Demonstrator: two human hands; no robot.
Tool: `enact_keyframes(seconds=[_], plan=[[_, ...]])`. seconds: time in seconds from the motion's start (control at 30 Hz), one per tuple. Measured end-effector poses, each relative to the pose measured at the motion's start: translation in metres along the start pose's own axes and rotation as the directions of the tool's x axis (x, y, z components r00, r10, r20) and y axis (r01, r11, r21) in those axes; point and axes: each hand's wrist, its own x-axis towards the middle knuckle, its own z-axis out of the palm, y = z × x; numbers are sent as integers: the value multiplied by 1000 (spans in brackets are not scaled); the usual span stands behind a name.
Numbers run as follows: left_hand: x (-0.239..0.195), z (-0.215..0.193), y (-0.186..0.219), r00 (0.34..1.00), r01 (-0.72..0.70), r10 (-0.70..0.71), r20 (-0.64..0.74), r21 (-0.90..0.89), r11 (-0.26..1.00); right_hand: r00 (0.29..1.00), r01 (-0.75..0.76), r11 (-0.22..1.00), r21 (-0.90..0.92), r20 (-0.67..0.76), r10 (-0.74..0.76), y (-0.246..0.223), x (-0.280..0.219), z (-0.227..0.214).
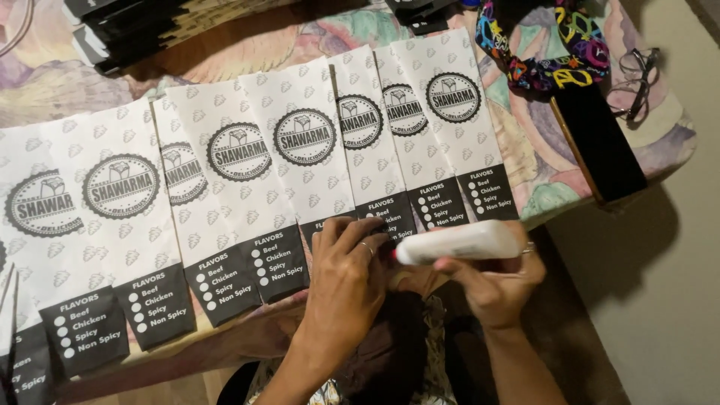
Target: Applying glue to the side flaps of paper shawarma sleeves and folding them to seal the packaging.
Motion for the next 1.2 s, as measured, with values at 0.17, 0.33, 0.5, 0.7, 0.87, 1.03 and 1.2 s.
enact_keyframes(seconds=[0.17, 0.33, 0.5, 0.7, 0.87, 1.03, 1.2], plan=[[-3, -3, -1, 999, -38, 38, -11, -6, 999, 985, 20, 990, 138, -171, 4, 30, 14, -25], [-6, -27, -3, 986, -67, 75, -147, 59, 996, 968, 104, 942, 319, -250, -22, 37, 11, -39], [-18, -46, -16, 995, -52, 64, -78, 152, 987, 998, 58, 897, 437, -56, -38, 10, 2, -2], [-33, -48, -17, 998, 6, -11, 58, 81, 997, 993, 21, 992, 121, 110, -34, -18, -11, 22], [-35, -51, -21, 998, 3, -7, 57, 71, 997, 982, 28, 999, -39, 187, -20, -31, -20, 32], [-36, -51, -23, 997, -9, 3, 78, 85, 996, 929, 24, 970, 241, 352, -111, -64, -21, 54], [-36, -53, -23, 996, 5, -12, 83, 82, 997, 982, 20, 984, 175, 182, -53, -26, -16, 24]])
